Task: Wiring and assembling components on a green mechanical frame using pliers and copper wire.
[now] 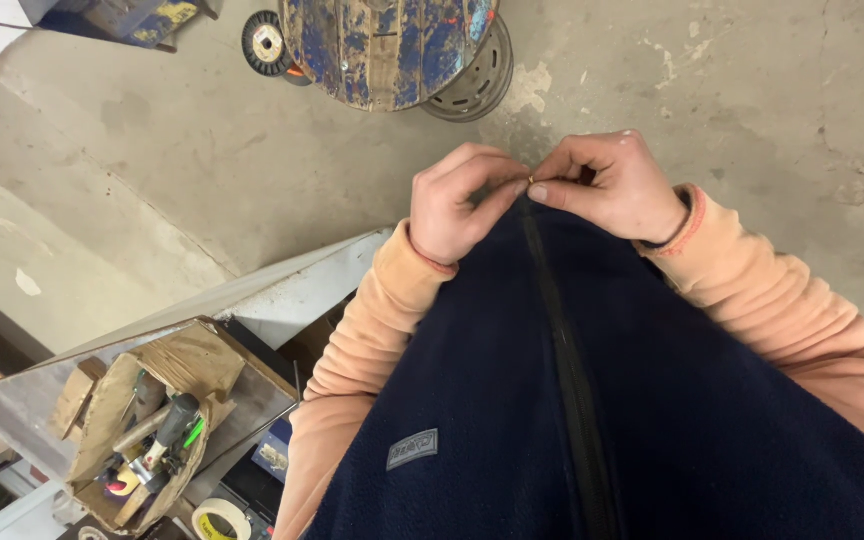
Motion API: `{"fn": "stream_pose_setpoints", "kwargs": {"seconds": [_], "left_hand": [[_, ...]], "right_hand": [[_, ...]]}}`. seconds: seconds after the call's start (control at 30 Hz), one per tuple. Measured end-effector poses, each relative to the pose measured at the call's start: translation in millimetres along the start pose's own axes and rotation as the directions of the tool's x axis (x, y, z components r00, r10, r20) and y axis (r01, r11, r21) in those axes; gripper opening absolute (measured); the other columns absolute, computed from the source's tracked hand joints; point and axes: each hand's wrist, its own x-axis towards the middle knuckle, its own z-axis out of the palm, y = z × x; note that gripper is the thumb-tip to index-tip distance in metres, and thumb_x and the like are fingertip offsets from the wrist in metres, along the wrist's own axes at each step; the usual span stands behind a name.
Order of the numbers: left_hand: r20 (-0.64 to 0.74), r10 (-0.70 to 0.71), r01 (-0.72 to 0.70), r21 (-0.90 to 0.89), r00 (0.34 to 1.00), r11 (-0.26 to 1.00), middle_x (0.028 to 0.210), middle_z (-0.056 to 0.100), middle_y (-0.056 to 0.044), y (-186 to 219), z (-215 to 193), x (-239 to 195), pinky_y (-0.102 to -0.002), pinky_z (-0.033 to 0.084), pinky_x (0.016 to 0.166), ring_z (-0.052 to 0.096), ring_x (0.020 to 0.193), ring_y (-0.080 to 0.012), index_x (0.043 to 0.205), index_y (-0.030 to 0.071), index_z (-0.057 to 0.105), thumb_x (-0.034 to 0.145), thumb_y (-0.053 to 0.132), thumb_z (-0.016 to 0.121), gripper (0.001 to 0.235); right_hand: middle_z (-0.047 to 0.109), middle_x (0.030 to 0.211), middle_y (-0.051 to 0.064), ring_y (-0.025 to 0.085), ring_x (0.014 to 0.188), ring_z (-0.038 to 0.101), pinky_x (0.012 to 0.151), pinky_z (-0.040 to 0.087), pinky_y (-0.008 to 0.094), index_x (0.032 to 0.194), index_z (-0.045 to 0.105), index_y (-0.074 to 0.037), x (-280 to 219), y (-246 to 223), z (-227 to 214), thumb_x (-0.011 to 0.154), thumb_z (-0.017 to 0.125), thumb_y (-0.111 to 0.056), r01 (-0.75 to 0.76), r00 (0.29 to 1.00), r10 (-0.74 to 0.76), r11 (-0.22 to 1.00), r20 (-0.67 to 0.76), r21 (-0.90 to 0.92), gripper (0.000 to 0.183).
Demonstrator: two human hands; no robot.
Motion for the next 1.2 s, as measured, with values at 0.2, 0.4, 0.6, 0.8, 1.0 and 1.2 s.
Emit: {"fn": "stream_pose_setpoints", "kwargs": {"seconds": [0.2,0.4,0.6,0.8,1.0,1.2], "left_hand": [[0.087,0.005,-0.005,0.001,0.996,1.0,0.102,0.072,-0.003,-2,-10,3,-0.029,0.059,0.072,0.073,0.081,-0.0164,0.102,0.01,0.074,0.087,0.004,0.08,0.017],[0.099,0.052,-0.059,0.07,0.994,0.996,0.099,0.071,-0.002,0,-13,9,-0.029,0.059,0.071,0.074,0.081,-0.0169,0.099,0.011,0.072,0.086,0.008,0.08,0.016],[0.086,0.088,-0.095,0.087,0.992,0.992,0.098,0.07,-0.002,-2,-15,8,-0.029,0.057,0.068,0.073,0.078,-0.0164,0.098,0.012,0.07,0.084,0.008,0.079,0.017],[0.121,0.009,-0.015,0.05,0.993,0.999,0.095,0.071,-0.002,0,-17,6,-0.027,0.054,0.063,0.071,0.072,-0.0135,0.098,0.012,0.072,0.086,0.01,0.079,0.014],[0.143,-0.001,-0.006,0.05,0.99,0.999,0.088,0.07,-0.002,-8,-16,4,-0.027,0.051,0.061,0.067,0.068,-0.0133,0.096,0.012,0.074,0.086,0.012,0.081,0.012],[0.226,-0.138,0.175,-0.152,0.964,0.973,0.086,0.067,-0.001,-19,-4,-9,-0.024,0.049,0.062,0.063,0.068,-0.0074,0.097,0.007,0.073,0.091,0.01,0.078,0.008]], "right_hand": [[0.07,0.074,0.001,0.004,0.062,0.057,0.056,0.045,0.024,0.095,0.076,-0.005,2,-4,3,0.09,0.082,-0.015,0.026,1.0,-0.026,0.998,-0.008,-0.058,0.013],[0.071,0.076,0.0,0.003,0.064,0.057,0.058,0.046,0.022,0.096,0.076,-0.005,2,-6,7,0.091,0.082,-0.015,0.044,0.998,-0.045,0.998,-0.032,-0.043,0.012],[0.07,0.075,0.0,0.001,0.065,0.055,0.058,0.046,0.021,0.095,0.076,-0.004,4,-5,12,0.091,0.081,-0.015,0.072,0.996,-0.073,0.997,-0.048,-0.026,0.012],[0.069,0.072,-0.001,0.001,0.062,0.054,0.055,0.044,0.022,0.094,0.076,-0.004,2,-3,15,0.091,0.082,-0.015,0.05,0.994,-0.057,0.996,-0.089,-0.081,0.013],[0.068,0.071,0.002,0.004,0.059,0.055,0.054,0.045,0.024,0.092,0.076,-0.004,-4,-7,23,0.089,0.084,-0.015,0.104,0.977,-0.138,0.975,-0.165,-0.195,0.014],[0.069,0.078,0.005,0.01,0.061,0.06,0.056,0.047,0.026,0.095,0.075,-0.005,-21,-9,22,0.089,0.085,-0.013,0.123,0.975,-0.161,0.964,-0.153,-0.235,0.015]]}}
